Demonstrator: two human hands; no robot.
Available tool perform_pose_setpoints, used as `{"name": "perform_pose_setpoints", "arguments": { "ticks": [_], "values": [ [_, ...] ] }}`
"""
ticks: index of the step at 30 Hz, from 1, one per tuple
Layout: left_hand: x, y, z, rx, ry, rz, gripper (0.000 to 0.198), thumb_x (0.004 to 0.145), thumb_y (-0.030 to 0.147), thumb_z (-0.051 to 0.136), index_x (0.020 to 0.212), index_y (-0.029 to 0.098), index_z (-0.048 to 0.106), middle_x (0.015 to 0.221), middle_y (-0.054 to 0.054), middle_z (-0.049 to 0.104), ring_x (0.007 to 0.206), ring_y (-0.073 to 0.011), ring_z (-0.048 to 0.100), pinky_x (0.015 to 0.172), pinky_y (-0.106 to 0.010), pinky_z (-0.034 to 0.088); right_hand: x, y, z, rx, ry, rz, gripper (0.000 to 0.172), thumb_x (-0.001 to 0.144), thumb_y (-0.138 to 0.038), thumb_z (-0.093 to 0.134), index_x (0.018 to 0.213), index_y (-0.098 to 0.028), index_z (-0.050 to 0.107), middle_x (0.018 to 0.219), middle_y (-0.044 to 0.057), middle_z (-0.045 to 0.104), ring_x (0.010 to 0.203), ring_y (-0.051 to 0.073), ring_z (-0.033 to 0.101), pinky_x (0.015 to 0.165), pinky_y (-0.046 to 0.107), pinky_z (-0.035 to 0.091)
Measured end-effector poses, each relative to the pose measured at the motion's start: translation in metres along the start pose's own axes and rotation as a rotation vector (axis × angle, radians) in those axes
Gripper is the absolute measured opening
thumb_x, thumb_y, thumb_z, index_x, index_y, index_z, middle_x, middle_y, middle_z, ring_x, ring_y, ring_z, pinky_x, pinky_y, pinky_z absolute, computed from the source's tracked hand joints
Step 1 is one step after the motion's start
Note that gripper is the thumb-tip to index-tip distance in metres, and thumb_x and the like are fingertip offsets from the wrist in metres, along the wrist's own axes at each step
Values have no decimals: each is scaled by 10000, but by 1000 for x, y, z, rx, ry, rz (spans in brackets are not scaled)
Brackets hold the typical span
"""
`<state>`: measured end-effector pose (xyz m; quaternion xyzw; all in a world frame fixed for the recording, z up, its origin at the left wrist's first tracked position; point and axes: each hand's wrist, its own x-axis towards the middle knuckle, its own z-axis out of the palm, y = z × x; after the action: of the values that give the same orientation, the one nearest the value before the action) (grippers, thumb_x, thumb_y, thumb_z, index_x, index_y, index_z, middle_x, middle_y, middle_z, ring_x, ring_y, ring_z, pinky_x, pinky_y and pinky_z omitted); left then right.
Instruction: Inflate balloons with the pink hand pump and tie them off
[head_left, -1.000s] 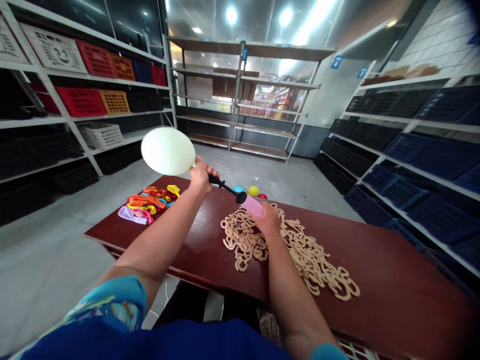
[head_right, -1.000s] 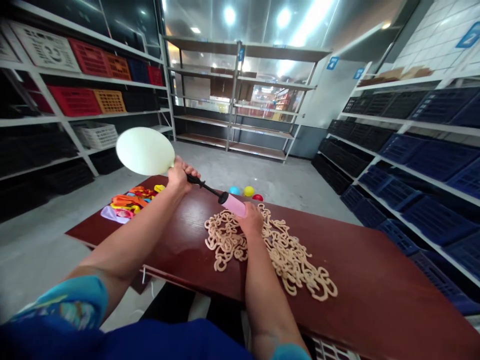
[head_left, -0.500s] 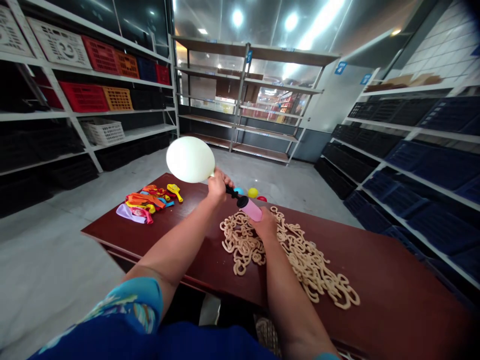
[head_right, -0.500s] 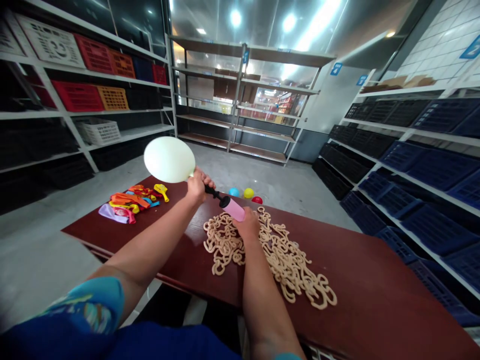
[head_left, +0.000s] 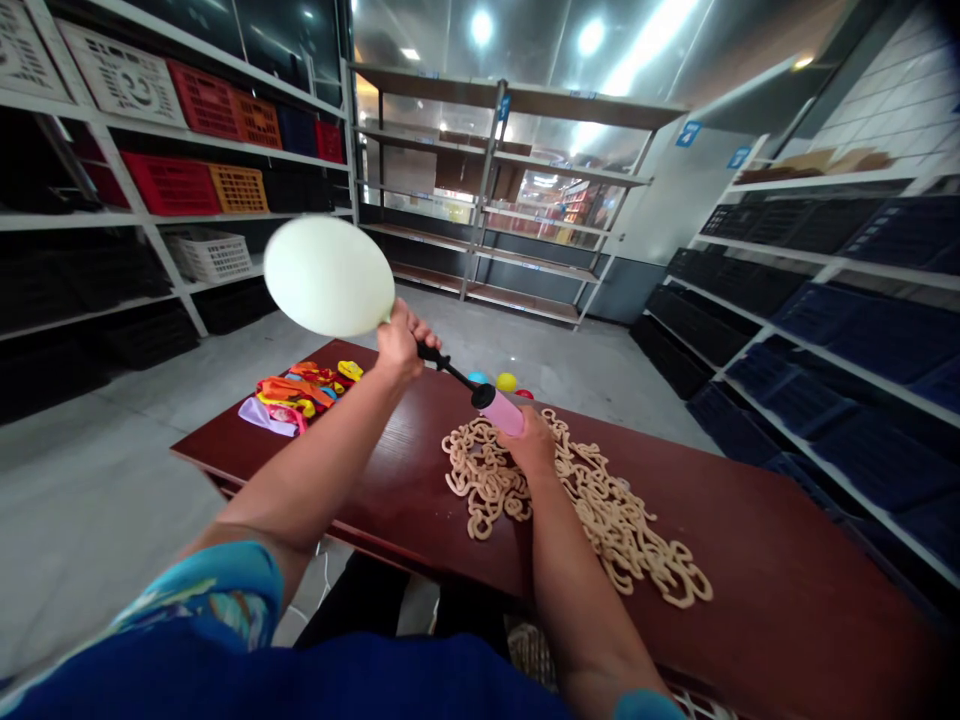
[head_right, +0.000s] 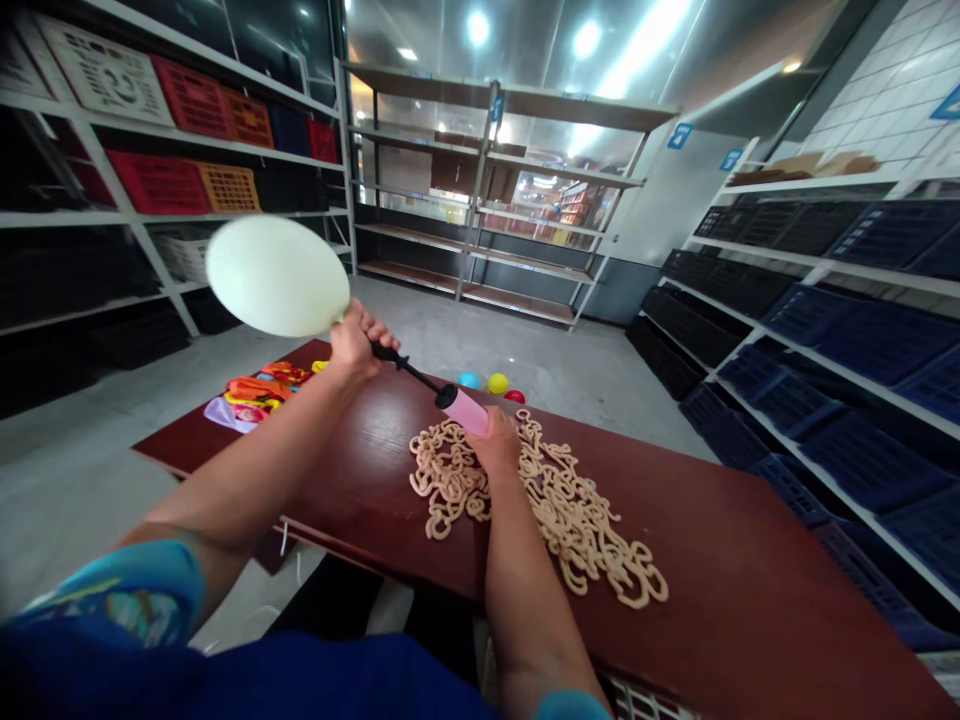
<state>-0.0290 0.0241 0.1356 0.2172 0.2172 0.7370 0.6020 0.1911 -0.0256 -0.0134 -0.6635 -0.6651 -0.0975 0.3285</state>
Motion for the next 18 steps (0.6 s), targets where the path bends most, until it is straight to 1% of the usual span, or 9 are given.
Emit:
{"name": "perform_pose_setpoints", "arguments": {
  "ticks": [2, 4, 5, 7, 9, 12, 16, 18],
  "values": [
    [1, 24, 10, 13, -15, 23, 463, 758, 503, 545, 553, 219, 242, 383, 63, 255, 319, -88, 338, 370, -243, 356, 1, 1, 3, 27, 18, 7, 353, 649, -376, 612, 945, -198, 543, 837, 32, 597, 788, 192, 529, 660, 281, 370],
    [2, 37, 19, 23, -27, 37, 441, 780, 475, 527, 548, 224, 250, 377, 55, 262, 317, -89, 336, 362, -243, 345, 2, 2, 6, 51, 25, 11, 359, 647, -385, 614, 945, -198, 541, 831, 33, 594, 786, 193, 532, 662, 284, 375],
    [3, 39, 22, 28, -30, 46, 432, 788, 468, 518, 546, 225, 255, 375, 53, 265, 315, -89, 335, 358, -243, 338, 2, 2, 8, 59, 24, 16, 356, 646, -390, 614, 937, -198, 541, 825, 34, 591, 778, 192, 532, 659, 285, 377],
    [4, 32, 25, 39, -32, 59, 424, 794, 471, 508, 547, 225, 265, 373, 52, 268, 313, -86, 334, 352, -240, 329, 1, 4, 11, 62, 15, 44, 349, 638, -399, 618, 914, -198, 543, 811, 35, 586, 757, 191, 530, 643, 285, 378],
    [6, 15, 23, 55, -31, 60, 430, 787, 497, 506, 551, 224, 272, 373, 56, 267, 313, -82, 331, 350, -233, 322, 0, 7, 13, 52, 3, 81, 345, 628, -404, 624, 894, -199, 544, 800, 36, 581, 740, 190, 525, 626, 283, 374],
    [5, -21, 17, 86, -24, 36, 453, 768, 546, 505, 555, 220, 271, 376, 64, 264, 313, -76, 331, 350, -223, 320, -1, 10, 14, 37, -11, 105, 345, 620, -405, 628, 885, -200, 543, 791, 35, 576, 738, 188, 516, 618, 280, 367],
    [-4, -71, 10, 129, -14, -30, 473, 767, 571, 485, 553, 217, 255, 383, 66, 263, 315, -76, 343, 351, -219, 320, -1, 8, 14, 32, -18, 103, 355, 618, -409, 627, 892, -198, 544, 789, 36, 574, 729, 184, 512, 603, 274, 354],
    [-9, -88, 8, 142, -10, -52, 469, 780, 557, 477, 551, 215, 252, 391, 66, 264, 316, -77, 343, 350, -220, 321, 0, 6, 14, 33, -20, 116, 357, 623, -413, 621, 896, -197, 546, 775, 35, 572, 710, 182, 511, 585, 269, 345]
  ]
}}
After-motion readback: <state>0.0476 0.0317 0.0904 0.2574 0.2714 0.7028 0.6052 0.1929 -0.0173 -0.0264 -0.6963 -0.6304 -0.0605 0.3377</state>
